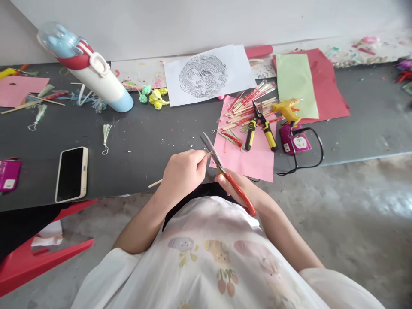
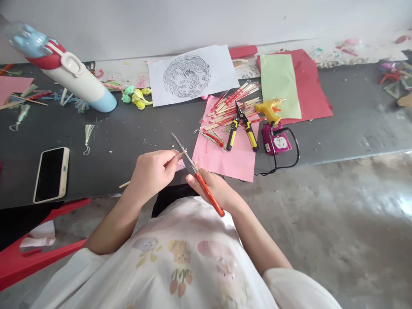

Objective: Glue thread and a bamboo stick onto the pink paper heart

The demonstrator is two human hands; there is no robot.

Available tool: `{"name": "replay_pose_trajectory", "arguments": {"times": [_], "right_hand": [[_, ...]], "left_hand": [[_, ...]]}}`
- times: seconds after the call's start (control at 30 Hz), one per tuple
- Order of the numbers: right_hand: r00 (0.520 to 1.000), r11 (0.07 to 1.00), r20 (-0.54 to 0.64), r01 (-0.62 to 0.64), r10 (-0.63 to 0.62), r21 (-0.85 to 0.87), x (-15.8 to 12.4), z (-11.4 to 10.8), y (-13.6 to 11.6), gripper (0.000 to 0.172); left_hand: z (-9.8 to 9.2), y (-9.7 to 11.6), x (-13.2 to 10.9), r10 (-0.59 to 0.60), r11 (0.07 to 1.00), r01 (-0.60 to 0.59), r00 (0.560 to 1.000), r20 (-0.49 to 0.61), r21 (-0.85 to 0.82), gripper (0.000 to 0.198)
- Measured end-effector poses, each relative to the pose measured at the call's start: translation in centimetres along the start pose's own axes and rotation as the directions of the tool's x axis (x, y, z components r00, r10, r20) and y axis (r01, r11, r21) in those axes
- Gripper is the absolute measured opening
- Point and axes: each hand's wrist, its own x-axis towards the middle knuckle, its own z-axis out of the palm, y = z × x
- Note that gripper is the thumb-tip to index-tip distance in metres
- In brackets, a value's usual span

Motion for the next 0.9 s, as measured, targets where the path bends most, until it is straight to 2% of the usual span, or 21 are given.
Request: {"name": "replay_pose_trajectory", "arguments": {"times": [0.1,0.27,0.33,0.5,0.67,0.9], "right_hand": [[0.995,0.995,0.012,-0.096,0.096,-0.022,0.11,0.15,-0.11,0.053],[0.999,0.999,0.032,-0.008,0.007,0.032,0.2,0.23,-0.38,0.048],[0.999,0.999,0.029,-0.019,0.018,0.03,0.26,0.31,-0.32,0.047],[0.99,0.992,-0.048,-0.129,0.13,0.01,0.4,0.7,-0.47,0.049],[0.983,0.988,-0.108,-0.139,0.145,0.059,0.31,1.03,-0.86,0.05],[0.981,0.99,-0.129,-0.142,0.142,0.01,0.21,0.87,-0.71,0.05]], "left_hand": [[0.14,-0.18,0.09,0.003,1.0,-0.003,1.0,0.025,0.001,0.035],[0.22,-0.1,-0.02,-0.001,1.0,0.001,0.999,0.047,-0.008,0.034],[0.18,-0.09,-0.07,0.0,1.0,0.001,0.999,0.048,-0.012,0.035],[0.07,-0.22,-0.04,-0.005,0.999,0.007,0.999,0.041,-0.034,0.034],[0.02,-0.17,0.04,-0.031,0.998,0.033,0.999,0.036,-0.058,0.036],[0.03,-0.31,0.45,-0.099,0.966,0.133,0.983,0.156,-0.221,0.029]]}}
